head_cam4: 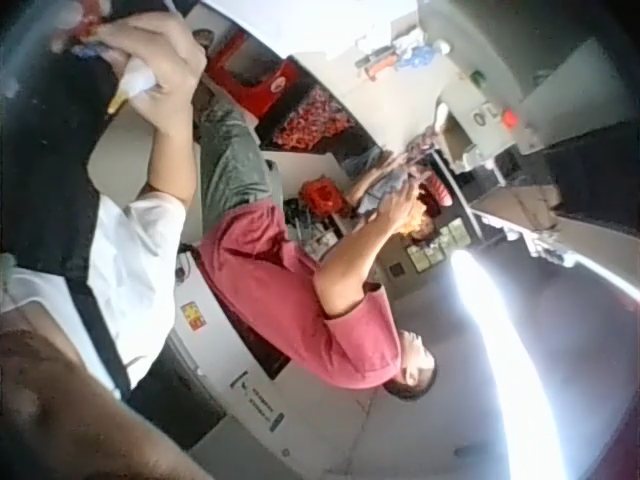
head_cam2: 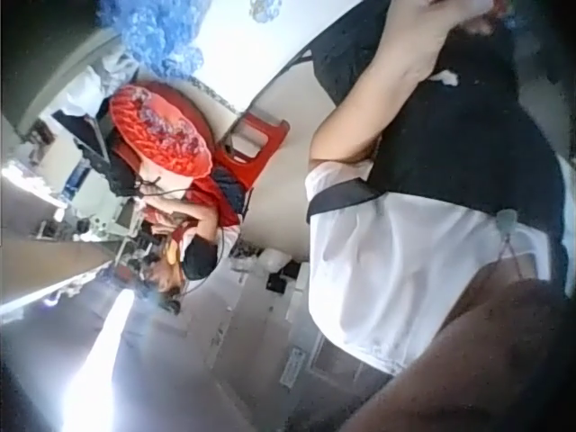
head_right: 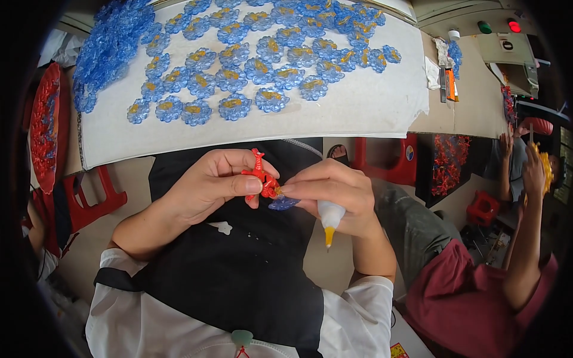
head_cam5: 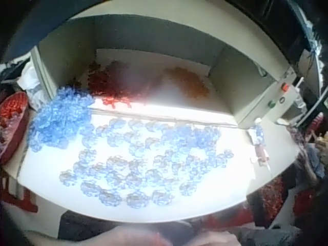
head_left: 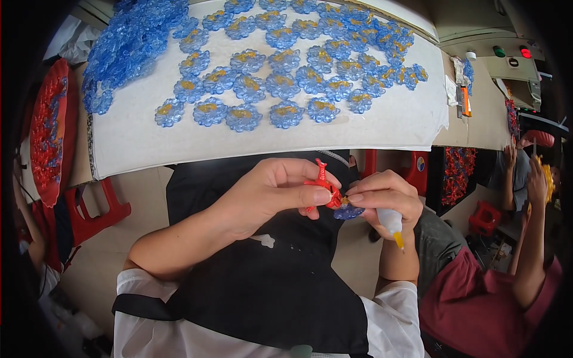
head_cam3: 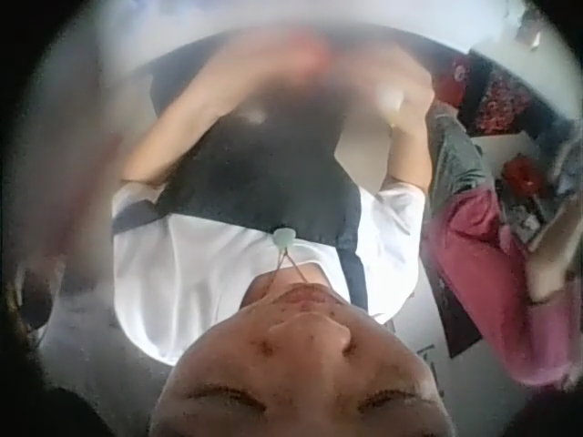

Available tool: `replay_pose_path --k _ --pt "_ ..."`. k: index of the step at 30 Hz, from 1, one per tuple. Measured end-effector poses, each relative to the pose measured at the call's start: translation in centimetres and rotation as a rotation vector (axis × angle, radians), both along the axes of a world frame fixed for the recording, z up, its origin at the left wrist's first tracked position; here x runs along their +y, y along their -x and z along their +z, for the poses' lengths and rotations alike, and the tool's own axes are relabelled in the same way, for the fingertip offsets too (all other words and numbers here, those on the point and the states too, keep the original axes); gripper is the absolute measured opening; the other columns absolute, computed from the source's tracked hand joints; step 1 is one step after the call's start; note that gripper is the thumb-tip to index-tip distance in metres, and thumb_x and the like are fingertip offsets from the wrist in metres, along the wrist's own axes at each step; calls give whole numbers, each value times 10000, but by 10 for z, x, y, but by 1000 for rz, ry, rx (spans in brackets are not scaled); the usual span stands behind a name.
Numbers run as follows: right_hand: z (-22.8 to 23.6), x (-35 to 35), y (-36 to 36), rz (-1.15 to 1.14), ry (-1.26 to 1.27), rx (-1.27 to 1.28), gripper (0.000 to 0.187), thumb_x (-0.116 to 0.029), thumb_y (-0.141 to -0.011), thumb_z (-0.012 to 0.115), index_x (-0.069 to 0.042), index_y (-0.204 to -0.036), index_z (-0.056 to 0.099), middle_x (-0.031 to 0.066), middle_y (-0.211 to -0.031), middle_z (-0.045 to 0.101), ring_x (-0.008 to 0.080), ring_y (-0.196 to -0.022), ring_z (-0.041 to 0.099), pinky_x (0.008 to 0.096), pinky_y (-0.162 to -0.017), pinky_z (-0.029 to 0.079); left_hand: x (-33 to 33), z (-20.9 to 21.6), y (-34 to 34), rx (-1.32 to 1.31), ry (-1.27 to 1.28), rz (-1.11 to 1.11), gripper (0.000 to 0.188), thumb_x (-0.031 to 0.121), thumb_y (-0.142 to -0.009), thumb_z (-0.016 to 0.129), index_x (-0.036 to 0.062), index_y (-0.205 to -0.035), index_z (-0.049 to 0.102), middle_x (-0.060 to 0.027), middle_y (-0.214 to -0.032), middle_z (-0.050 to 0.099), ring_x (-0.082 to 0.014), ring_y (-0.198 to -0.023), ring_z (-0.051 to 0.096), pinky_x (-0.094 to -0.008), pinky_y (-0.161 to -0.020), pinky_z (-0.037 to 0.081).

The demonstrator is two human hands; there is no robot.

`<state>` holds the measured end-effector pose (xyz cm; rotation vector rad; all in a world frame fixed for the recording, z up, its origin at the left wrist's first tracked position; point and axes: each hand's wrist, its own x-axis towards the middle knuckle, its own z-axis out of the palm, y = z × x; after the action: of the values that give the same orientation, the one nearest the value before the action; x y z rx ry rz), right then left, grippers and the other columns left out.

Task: The person assembles small red plastic toy parts by applying glue from a bottle and attaching the parts together.

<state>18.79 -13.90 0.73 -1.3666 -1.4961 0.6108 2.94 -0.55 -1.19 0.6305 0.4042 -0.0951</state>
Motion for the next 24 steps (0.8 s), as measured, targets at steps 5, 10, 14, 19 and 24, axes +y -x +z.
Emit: replay_pose_path --k 5,10,14,19,24 --pt "6 2 1 26 19 -57 242 13 -588 677 -31 -824 647 82 -775 599 169 -645 591 232 -518 467 3 -2 0 52 -30 -98 232 113 -798 561 -28 -982 557 -73 -852 585 -101 -740 553 -208 -621 449" --pt "8 4 -2 82 43 -49 258 12 -573 679 -31 -825 647 77 -772 597 171 -636 590 237 -510 467 7 -2 -1 42 -33 -135 240 119 -792 569 -29 -981 558 -79 -849 593 -110 -756 566 -207 -614 449" --pt "9 3 -3 108 97 -37 256 11 -578 677 -29 -829 644 80 -775 595 181 -641 591 252 -515 469 11 2 -5 46 -70 -183 255 137 -774 596 -22 -972 564 -83 -851 602 -109 -759 574 -205 -607 456" --pt "14 1 0 81 188 -3 174 -21 -618 665 -3 -789 639 114 -771 602 204 -672 596 296 -652 491 13 4 -5 57 -86 -199 262 140 -760 615 -19 -963 570 -82 -858 603 -105 -750 573 -200 -603 457" --pt "10 0 0 145 94 -45 261 15 -585 673 -22 -841 635 86 -790 589 184 -655 595 254 -526 474 13 0 -5 48 -33 -248 268 139 -760 615 -28 -964 568 -79 -852 600 -98 -711 563 -198 -592 451"
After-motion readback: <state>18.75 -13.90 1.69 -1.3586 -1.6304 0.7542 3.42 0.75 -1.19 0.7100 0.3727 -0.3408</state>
